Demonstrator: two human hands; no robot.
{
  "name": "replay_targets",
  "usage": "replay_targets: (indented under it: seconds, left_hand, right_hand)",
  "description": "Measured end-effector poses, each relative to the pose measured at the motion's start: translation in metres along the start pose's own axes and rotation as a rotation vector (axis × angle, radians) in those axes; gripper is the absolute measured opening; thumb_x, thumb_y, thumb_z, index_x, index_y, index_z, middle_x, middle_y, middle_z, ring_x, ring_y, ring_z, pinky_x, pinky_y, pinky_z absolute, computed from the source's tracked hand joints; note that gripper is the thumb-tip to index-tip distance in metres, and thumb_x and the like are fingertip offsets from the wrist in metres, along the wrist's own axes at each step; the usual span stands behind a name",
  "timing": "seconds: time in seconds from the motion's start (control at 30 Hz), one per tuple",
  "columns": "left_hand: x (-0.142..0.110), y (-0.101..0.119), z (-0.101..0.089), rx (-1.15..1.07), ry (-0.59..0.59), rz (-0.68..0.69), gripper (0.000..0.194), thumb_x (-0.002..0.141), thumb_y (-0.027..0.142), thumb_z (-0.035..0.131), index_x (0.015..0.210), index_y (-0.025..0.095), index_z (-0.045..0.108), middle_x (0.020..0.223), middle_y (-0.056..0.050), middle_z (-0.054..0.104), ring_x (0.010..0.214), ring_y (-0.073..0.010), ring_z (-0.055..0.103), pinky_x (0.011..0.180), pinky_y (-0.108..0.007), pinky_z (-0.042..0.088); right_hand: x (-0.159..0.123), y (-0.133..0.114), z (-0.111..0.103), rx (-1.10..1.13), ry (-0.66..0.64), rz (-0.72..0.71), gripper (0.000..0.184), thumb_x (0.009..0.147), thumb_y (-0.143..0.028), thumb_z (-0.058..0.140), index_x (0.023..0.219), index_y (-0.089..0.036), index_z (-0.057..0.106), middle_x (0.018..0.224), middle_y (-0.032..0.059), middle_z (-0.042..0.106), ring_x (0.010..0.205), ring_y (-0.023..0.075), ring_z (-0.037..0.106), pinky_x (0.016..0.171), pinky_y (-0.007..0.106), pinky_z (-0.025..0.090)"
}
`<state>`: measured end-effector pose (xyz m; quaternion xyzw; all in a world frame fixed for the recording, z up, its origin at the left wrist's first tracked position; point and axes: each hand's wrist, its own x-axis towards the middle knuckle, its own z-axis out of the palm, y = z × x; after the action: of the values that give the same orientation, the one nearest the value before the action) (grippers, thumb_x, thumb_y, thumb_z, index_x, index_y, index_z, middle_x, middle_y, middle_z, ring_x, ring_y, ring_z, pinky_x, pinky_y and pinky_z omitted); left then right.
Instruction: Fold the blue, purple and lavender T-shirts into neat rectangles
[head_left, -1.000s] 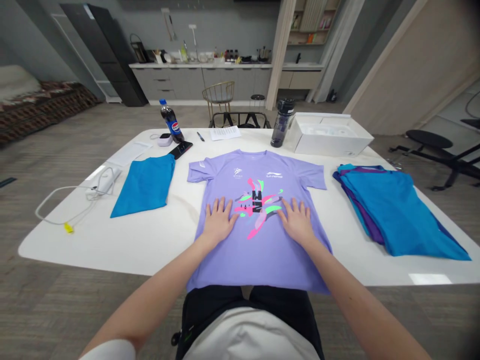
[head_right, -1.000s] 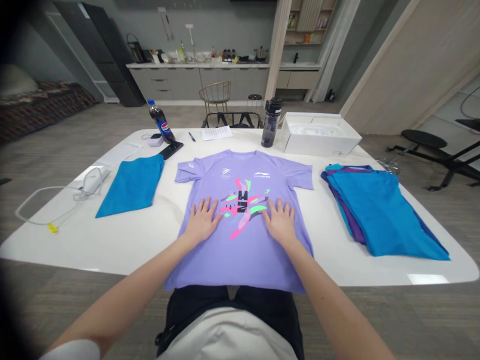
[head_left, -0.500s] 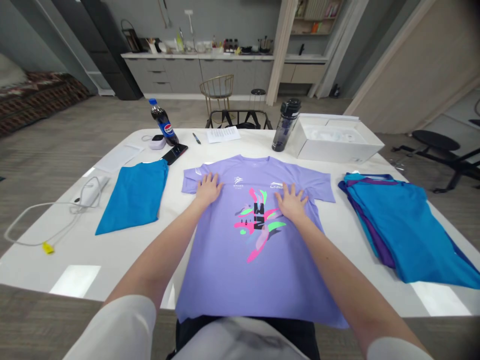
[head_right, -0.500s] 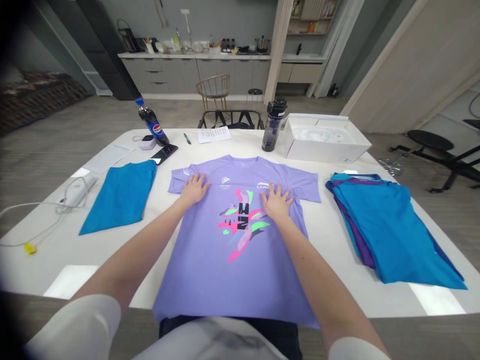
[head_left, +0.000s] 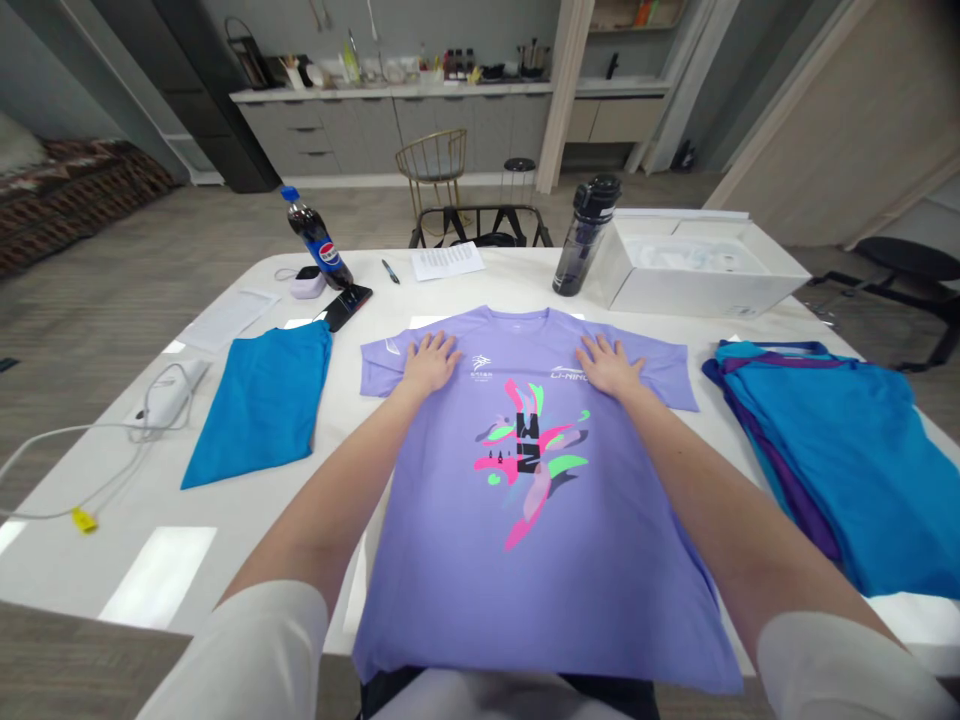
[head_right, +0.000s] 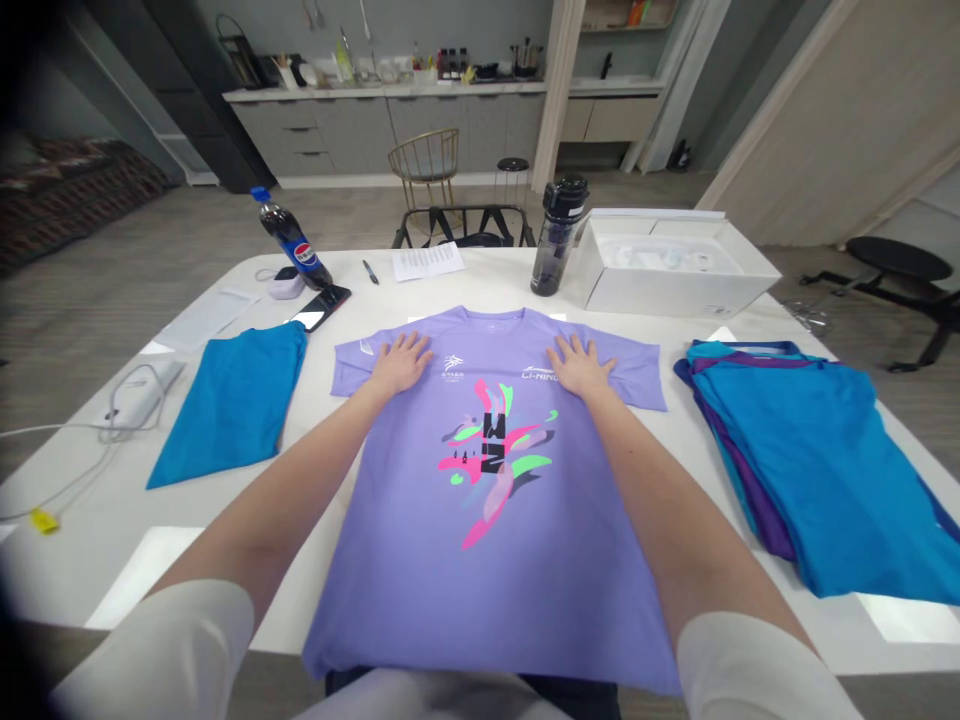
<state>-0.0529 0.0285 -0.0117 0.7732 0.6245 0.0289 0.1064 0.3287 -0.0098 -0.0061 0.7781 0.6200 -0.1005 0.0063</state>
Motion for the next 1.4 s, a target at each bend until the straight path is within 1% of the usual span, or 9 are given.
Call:
replay_targets:
  seconds: [0.13,0.4,0.63,0.73,0.87,1.0,1.1,1.27,1.4]
  left_hand:
    - [0.018,-0.003,0.007,-0.03,-0.015,-0.119,0.072,0.1,0.063,0.015,0.163,0.031,0.027,0.171,-0.001,0.02,0.158,-0.0309,0.015,0.124,-0.065,0.012]
    - [0.025,-0.012,0.015,0.012,0.077,-0.133,0.073,0.098,0.066,0.015,0.163,0.034,0.027,0.171,-0.001,0.02,0.158,-0.0321,0.014,0.123,-0.068,0.008]
    - [0.027,-0.013,0.011,-0.008,0.035,-0.201,0.074,0.096,0.07,0.017,0.162,0.038,0.026,0.172,0.001,0.016,0.159,-0.0322,0.009,0.123,-0.069,0.003]
    - [0.026,-0.012,0.009,-0.01,0.032,-0.214,0.073,0.096,0.069,0.021,0.162,0.038,0.026,0.172,0.001,0.016,0.159,-0.0324,0.009,0.123,-0.068,0.004]
    - [0.021,-0.002,0.004,0.029,0.082,-0.187,0.068,0.099,0.062,0.025,0.16,0.032,0.035,0.169,-0.007,0.026,0.156,-0.0354,0.018,0.122,-0.069,0.008]
    - [0.038,0.032,-0.004,0.051,0.196,-0.032,0.052,0.101,0.047,0.037,0.145,0.023,0.054,0.15,-0.015,0.054,0.142,-0.0339,0.044,0.121,-0.057,0.026]
    - [0.076,0.074,-0.01,-0.03,0.157,0.112,0.038,0.099,0.038,0.045,0.127,0.023,0.066,0.129,-0.013,0.068,0.125,-0.0298,0.058,0.11,-0.045,0.041]
    - [0.151,0.156,-0.005,-0.206,0.075,0.244,0.029,0.095,0.03,0.053,0.113,0.02,0.072,0.109,-0.01,0.076,0.103,-0.0248,0.069,0.093,-0.034,0.051]
    - [0.19,0.206,0.012,-0.248,0.026,0.295,0.029,0.096,0.03,0.053,0.115,0.02,0.072,0.107,-0.011,0.076,0.099,-0.0244,0.07,0.09,-0.033,0.052]
  right_hand:
    - [0.019,-0.008,0.01,-0.035,-0.013,-0.022,0.075,0.097,-0.073,0.011,0.164,-0.04,0.015,0.173,0.0014,0.01,0.156,0.0402,0.008,0.109,0.084,0.009]
    - [0.038,-0.019,0.012,-0.081,-0.013,-0.035,0.073,0.097,-0.071,0.01,0.165,-0.042,0.006,0.174,0.0,0.005,0.155,0.043,0.006,0.105,0.088,0.007]
    - [0.046,0.005,0.005,0.026,-0.022,0.007,0.076,0.096,-0.075,0.016,0.164,-0.04,0.015,0.173,0.0008,0.011,0.155,0.0444,0.007,0.108,0.087,0.005]
    - [0.045,0.029,-0.001,0.091,0.035,0.073,0.071,0.1,-0.068,0.013,0.162,-0.036,0.03,0.171,0.0039,0.022,0.153,0.0416,0.019,0.113,0.081,0.012]
    - [0.035,0.066,-0.012,0.109,0.252,0.094,0.062,0.105,-0.049,0.022,0.147,-0.016,0.053,0.15,0.0176,0.053,0.137,0.0344,0.046,0.113,0.059,0.036]
    - [0.027,0.099,-0.024,-0.021,0.279,0.126,0.049,0.1,-0.036,0.04,0.138,-0.014,0.06,0.132,0.0205,0.064,0.123,0.0348,0.055,0.101,0.049,0.044]
    - [0.029,0.114,-0.034,-0.137,0.239,0.153,0.043,0.099,-0.03,0.041,0.13,-0.014,0.066,0.125,0.0209,0.066,0.119,0.034,0.057,0.098,0.048,0.044]
    - [0.044,0.124,-0.046,-0.2,0.226,0.194,0.039,0.101,-0.029,0.041,0.127,-0.014,0.066,0.123,0.0209,0.067,0.118,0.0338,0.06,0.098,0.047,0.045]
    - [0.06,0.133,-0.047,-0.129,0.142,0.274,0.04,0.103,-0.031,0.04,0.134,-0.018,0.061,0.123,0.0202,0.067,0.111,0.0321,0.066,0.092,0.043,0.049]
